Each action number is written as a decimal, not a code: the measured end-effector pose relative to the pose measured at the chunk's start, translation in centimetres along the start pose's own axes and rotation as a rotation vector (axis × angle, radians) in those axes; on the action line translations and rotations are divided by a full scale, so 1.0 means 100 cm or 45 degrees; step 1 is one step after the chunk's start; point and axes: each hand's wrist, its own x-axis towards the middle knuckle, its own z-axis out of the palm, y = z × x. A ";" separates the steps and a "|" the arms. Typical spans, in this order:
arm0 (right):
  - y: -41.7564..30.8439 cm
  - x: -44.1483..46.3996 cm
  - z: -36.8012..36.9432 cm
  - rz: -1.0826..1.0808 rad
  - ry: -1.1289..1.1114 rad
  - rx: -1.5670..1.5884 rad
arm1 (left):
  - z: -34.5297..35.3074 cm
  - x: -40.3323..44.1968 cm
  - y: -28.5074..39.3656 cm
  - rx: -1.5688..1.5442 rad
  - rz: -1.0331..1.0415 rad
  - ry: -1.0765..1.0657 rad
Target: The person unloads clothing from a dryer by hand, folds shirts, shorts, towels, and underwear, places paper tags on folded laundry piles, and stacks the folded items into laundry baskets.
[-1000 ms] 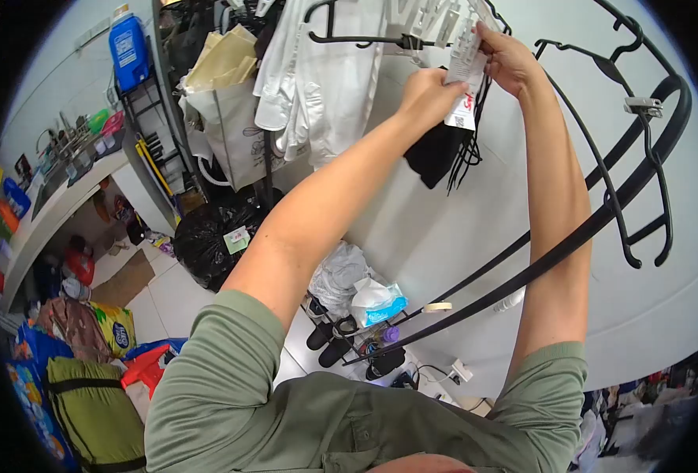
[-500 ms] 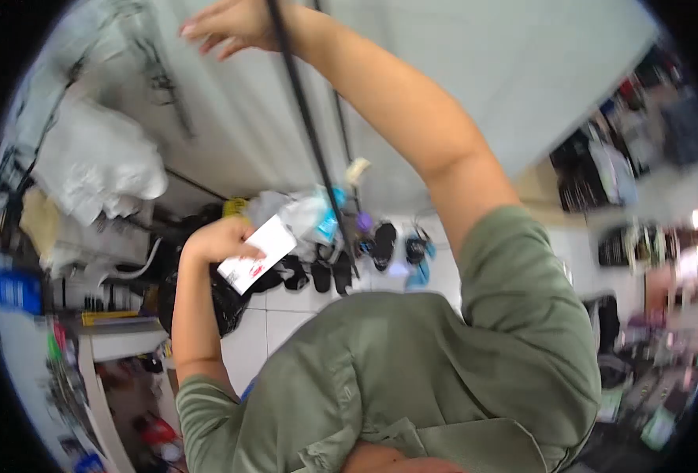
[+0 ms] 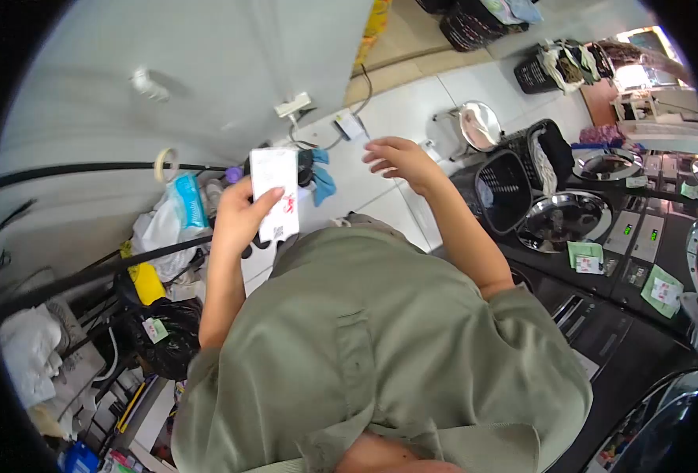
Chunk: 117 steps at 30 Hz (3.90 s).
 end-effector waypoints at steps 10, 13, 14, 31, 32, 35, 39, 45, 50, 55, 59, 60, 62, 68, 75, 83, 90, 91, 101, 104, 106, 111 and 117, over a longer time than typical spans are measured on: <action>0.010 -0.012 -0.122 -0.225 0.063 0.427 | 0.178 0.169 0.025 0.071 0.129 -0.501; -0.003 0.038 -0.139 -0.319 0.158 0.583 | 0.219 0.225 0.036 0.204 0.109 -0.700; -0.007 0.052 -0.154 -0.328 0.191 0.614 | 0.234 0.248 0.038 0.175 0.119 -0.791; 0.144 0.032 -0.421 0.354 1.743 1.853 | 0.471 0.645 0.106 1.502 0.602 -0.878; 0.164 0.045 -0.431 0.380 1.808 1.988 | 0.493 0.667 0.112 1.580 0.598 -0.905; 0.208 0.071 -0.444 0.234 1.898 2.261 | 0.542 0.723 0.140 1.548 0.699 -0.979; 0.154 0.096 -0.527 0.343 1.928 2.483 | 0.608 0.778 0.199 1.453 0.662 -1.021; 0.107 0.096 -0.720 0.054 1.969 1.826 | 0.719 0.836 0.254 0.598 0.021 -1.124; 0.041 0.110 -0.795 -0.267 2.006 1.802 | 0.831 0.869 0.295 0.375 -0.278 -1.437; 0.018 0.117 -0.804 -0.258 2.042 2.267 | 0.970 0.888 0.324 0.323 -0.356 -1.435; 0.012 0.103 -0.844 -0.223 2.149 2.032 | 1.091 0.880 0.322 0.448 0.049 -1.582; 0.016 0.095 -0.862 -0.038 2.060 1.809 | 1.120 0.877 0.329 0.527 0.146 -1.691; 0.006 0.085 -0.919 0.024 1.956 1.478 | 1.161 0.860 0.325 0.570 0.309 -1.893; -0.054 0.068 -1.152 -0.067 1.744 -0.179 | 1.243 0.840 0.421 0.420 -0.030 -2.669; -0.010 0.090 -1.344 -0.091 0.997 0.877 | 1.300 0.939 0.382 0.098 -0.266 -2.134; 0.030 0.202 -1.518 0.247 0.588 0.755 | 1.355 0.994 0.232 0.108 -0.556 -1.362; 0.059 0.374 -1.664 0.214 0.122 -0.780 | 1.414 1.039 0.172 0.212 -0.651 -0.935; 0.075 0.405 -1.675 0.148 0.089 -0.882 | 1.420 1.042 0.171 0.330 -0.588 -0.887; 0.021 0.480 -1.699 -0.054 0.064 -0.707 | 1.417 1.077 0.187 0.284 -0.531 -0.185; 0.034 0.461 -1.702 -0.516 0.502 -0.958 | 1.423 1.062 0.148 0.511 -0.018 0.287; 0.026 0.428 -1.701 -0.429 0.823 -1.043 | 1.434 1.036 0.193 0.829 0.092 0.388; 0.051 0.396 -1.653 0.199 0.183 -0.093 | 1.477 0.995 0.199 1.318 0.085 0.130; 0.136 0.447 -1.626 -0.580 0.374 -0.498 | 1.488 1.011 0.144 1.748 -0.107 -0.401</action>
